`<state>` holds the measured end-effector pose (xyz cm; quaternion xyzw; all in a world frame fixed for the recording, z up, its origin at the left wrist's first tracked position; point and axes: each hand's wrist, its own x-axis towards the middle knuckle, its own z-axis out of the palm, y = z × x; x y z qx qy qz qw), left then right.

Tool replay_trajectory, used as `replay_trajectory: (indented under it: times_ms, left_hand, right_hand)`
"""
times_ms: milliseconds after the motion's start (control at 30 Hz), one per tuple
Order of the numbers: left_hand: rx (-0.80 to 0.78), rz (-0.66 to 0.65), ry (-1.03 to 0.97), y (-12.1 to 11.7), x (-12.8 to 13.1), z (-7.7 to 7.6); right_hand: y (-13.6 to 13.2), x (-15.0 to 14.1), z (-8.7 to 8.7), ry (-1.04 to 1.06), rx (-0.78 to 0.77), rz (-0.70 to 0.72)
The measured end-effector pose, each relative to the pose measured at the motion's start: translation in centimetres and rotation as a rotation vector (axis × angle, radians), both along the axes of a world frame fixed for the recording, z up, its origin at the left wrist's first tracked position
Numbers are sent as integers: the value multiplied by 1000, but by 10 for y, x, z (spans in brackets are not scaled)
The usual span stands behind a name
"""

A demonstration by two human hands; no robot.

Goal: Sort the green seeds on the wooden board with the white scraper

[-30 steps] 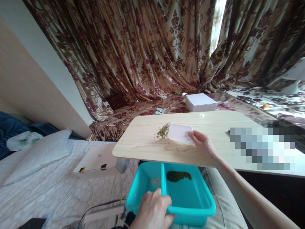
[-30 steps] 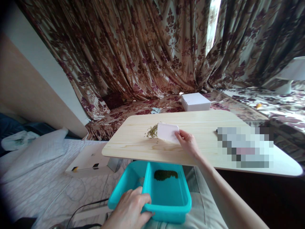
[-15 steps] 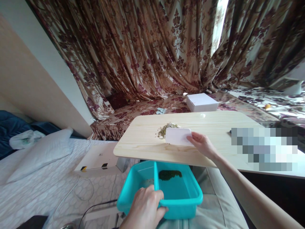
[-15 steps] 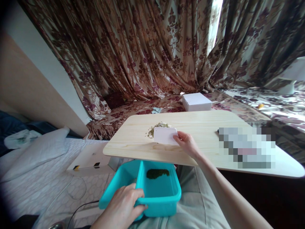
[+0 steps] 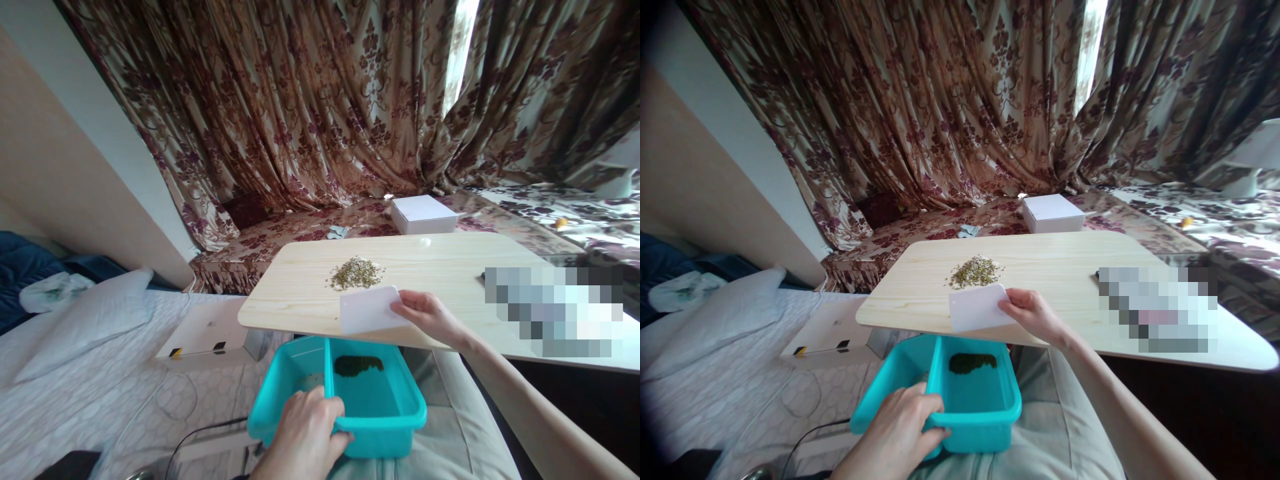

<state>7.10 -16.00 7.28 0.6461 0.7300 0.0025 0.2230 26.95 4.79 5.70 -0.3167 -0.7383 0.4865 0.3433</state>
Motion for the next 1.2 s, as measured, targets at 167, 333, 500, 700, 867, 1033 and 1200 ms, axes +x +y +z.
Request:
replay_trajectory:
  times_ms: [167,333,500,700,867,1033,1200]
  left_hand:
    - [-19,1,7,0,0,0]
    - [-21,24,10,0,-5,-3]
    - [-23,21,29,-1,-8,0]
    - [-28,-61,52,5,12,8]
    - [-28,-269,61,25,52,10]
    - [-85,-474,128,38,80,16]
    - [-84,-505,135,40,81,16]
  right_hand:
    - [7,-9,-1,88,-16,-77]
    - [11,-25,-5,96,-5,-71]
    - [2,-31,-2,64,-22,12]
    - [-1,2,10,6,-81,0]
    - [18,50,14,95,-27,-398]
    - [30,69,6,44,38,-553]
    - [32,58,-3,38,52,-559]
